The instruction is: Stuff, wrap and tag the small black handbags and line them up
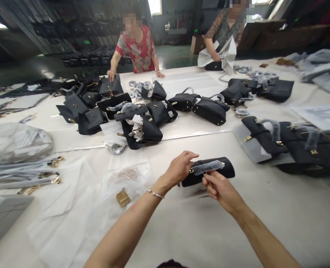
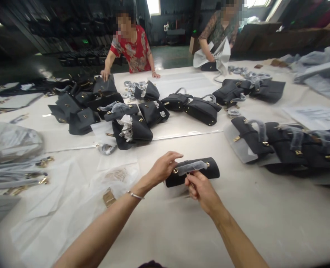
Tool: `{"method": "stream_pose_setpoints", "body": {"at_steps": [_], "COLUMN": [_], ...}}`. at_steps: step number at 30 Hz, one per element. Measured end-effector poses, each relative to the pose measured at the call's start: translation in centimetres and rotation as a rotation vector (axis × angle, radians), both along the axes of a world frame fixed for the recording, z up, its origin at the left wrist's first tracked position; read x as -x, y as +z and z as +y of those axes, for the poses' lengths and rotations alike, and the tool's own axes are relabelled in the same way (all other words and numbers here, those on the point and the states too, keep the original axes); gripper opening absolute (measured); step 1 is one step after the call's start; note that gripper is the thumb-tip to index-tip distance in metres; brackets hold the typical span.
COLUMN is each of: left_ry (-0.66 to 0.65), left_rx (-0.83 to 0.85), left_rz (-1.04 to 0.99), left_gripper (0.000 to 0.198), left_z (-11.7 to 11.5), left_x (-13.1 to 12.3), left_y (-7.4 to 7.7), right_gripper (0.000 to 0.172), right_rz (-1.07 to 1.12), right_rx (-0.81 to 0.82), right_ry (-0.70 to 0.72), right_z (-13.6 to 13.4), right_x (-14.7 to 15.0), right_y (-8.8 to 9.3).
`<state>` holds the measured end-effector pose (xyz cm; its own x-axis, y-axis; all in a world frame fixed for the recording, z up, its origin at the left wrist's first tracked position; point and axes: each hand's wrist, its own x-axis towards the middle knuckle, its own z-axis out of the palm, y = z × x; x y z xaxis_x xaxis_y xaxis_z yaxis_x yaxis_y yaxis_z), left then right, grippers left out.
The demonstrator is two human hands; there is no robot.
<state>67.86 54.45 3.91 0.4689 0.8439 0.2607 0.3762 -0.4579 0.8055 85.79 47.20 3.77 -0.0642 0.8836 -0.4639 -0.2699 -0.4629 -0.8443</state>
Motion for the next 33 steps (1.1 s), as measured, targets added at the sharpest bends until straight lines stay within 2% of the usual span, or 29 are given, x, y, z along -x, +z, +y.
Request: {"method": "stream_pose_setpoints", "body": {"at_steps": [2,4,7,10,12,14,18,20,23,27,30,33], "left_ry": [-0.204,-0.331,-0.313,-0.165,-0.024,0.027,-0.158,-0.176,-0.105,-0.087,-0.118,-0.103], "left_rx": [-0.031,-0.058,-0.116,-0.117,-0.038,0.16,0.662,0.762,0.723,0.455,0.293,0.269], "left_rz": [0.047,0.113,0.247,0.302,0.162,-0.086,-0.559,-0.702,-0.689,-0.449,-0.357,-0.34], "left_gripper": [0.037,0.033,0.023,0.017,0.016,0.013,0.01,0.01,0.014,0.013,0.01,0.005], "left_z": [1.9,3.0,3.4,2.7,1.9,1.0,-0.7,-1.2,-1.6,-2.2,-3.3,-4.5], "left_x": [-0.9,-1.4,-1.5,-1.1,-0.6,-0.1,0.2,-0.1,-0.3,0.6,1.6,2.5], "left_y": [0.0,0.1,0.3,0.4,0.4,0.4,0.4,0.1,-0.1,0.0,0.1,0.0], "right_gripper": [0.032,0.033,0.03,0.03,0.039,0.045,0.048,0.048,0.057,0.049,0.048,0.047], "right_rz": [-0.053,-0.092,-0.082,-0.023,-0.022,-0.069,-0.124,-0.147,-0.232,-0.395,-0.288,-0.09], "right_rx": [0.02,0.024,-0.01,-0.016,0.001,0.005,0.067,0.099,0.11,0.064,0.115,0.147], "right_ry": [0.126,0.209,0.214,0.098,0.026,0.012,0.08,0.123,0.178,0.22,0.128,0.004], "right_z": [1.2,2.0,2.6,2.3,1.7,0.7,-0.7,-1.0,-0.8,-0.4,-0.4,-0.6], "right_x": [-0.2,-0.5,-0.9,-0.9,-0.9,-1.0,-1.3,-1.4,-1.6,-1.6,-1.2,-0.5], "right_y": [0.1,-0.1,-0.3,0.0,0.2,0.2,-0.4,-0.6,-0.4,-0.2,-0.5,-0.6]}}
